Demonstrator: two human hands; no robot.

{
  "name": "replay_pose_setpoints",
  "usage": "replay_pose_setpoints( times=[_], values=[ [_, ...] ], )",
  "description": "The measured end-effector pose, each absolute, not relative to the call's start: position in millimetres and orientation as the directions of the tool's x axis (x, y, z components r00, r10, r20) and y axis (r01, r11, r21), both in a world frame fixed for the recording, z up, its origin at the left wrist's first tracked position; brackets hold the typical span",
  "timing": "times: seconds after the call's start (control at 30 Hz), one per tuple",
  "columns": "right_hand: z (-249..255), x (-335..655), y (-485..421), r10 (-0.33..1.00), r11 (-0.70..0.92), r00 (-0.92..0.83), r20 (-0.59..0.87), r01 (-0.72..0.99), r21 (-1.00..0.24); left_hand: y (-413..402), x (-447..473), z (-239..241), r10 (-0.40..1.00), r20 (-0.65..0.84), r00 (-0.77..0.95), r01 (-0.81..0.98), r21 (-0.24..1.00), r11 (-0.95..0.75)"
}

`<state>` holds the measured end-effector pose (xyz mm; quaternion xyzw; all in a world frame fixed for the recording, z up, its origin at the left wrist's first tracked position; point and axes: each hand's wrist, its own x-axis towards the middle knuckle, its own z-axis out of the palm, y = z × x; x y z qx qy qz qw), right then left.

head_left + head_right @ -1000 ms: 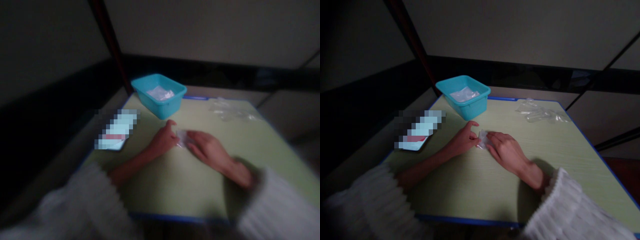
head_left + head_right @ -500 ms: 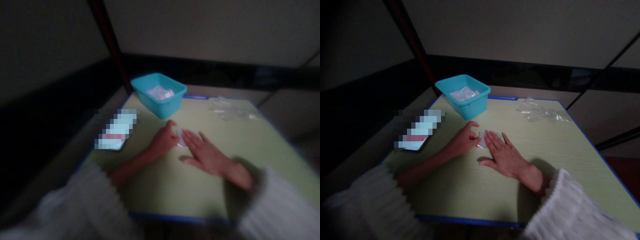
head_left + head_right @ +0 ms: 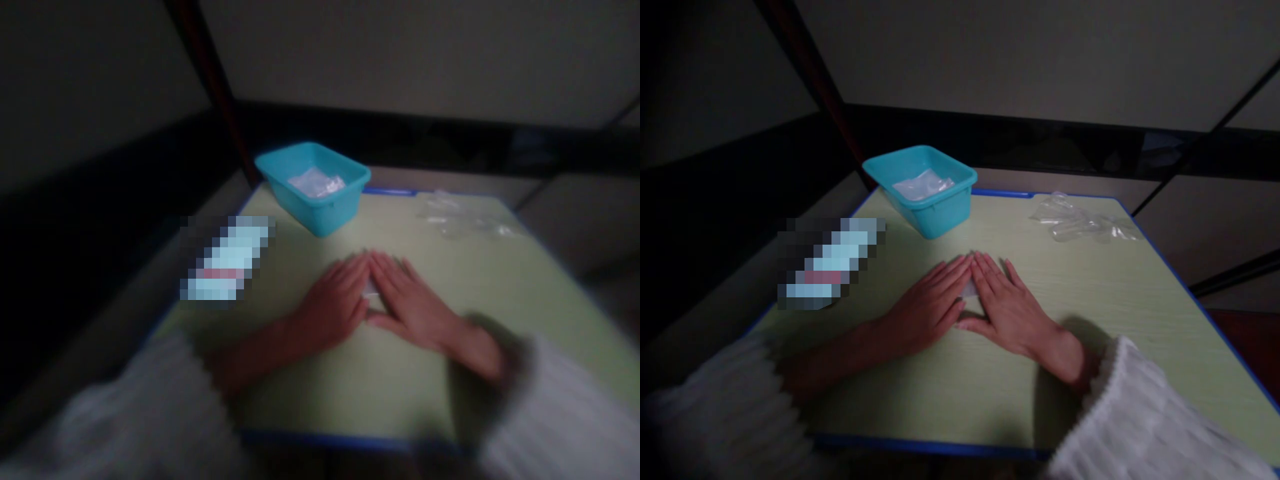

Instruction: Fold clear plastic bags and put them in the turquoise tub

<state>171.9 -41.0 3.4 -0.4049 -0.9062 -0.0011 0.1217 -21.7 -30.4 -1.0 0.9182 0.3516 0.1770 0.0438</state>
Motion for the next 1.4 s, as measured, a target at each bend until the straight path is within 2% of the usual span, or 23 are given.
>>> replay_pose_setpoints(
  times=[0.17, 0.47, 0.77, 1.0, 1.17, 1.3, 1.4],
  values=[
    [0, 173, -39, 0.743, 0.665, -0.648, 0.167, 0.742, -0.085, -31, -21, -5, 0.687, 0.194, 0.700, 0.678, 0.119, -0.725],
    [-3, 173, -39, 0.754, 0.654, -0.638, 0.154, 0.750, -0.097, -31, -21, -5, 0.687, 0.181, 0.704, 0.683, 0.093, -0.725],
    [1, 177, -39, 0.759, 0.651, -0.644, 0.095, 0.754, -0.088, -26, -30, -3, 0.659, 0.135, 0.740, 0.654, 0.089, -0.751],
    [2, 181, -38, 0.758, 0.652, -0.647, 0.081, 0.748, -0.126, -24, -35, -2, 0.633, 0.147, 0.760, 0.615, 0.150, -0.774],
    [14, 193, -33, 0.702, 0.711, -0.686, 0.192, 0.687, -0.146, -19, -37, -2, 0.654, 0.252, 0.713, 0.611, 0.234, -0.757],
    [27, 201, -31, 0.559, 0.798, -0.741, 0.372, 0.603, 0.002, -12, -40, 1, 0.620, 0.337, 0.709, 0.560, 0.267, -0.784],
    [29, 202, -31, 0.467, 0.827, -0.772, 0.431, 0.554, 0.097, -8, -41, 1, 0.599, 0.352, 0.720, 0.537, 0.265, -0.801]
  ],
)
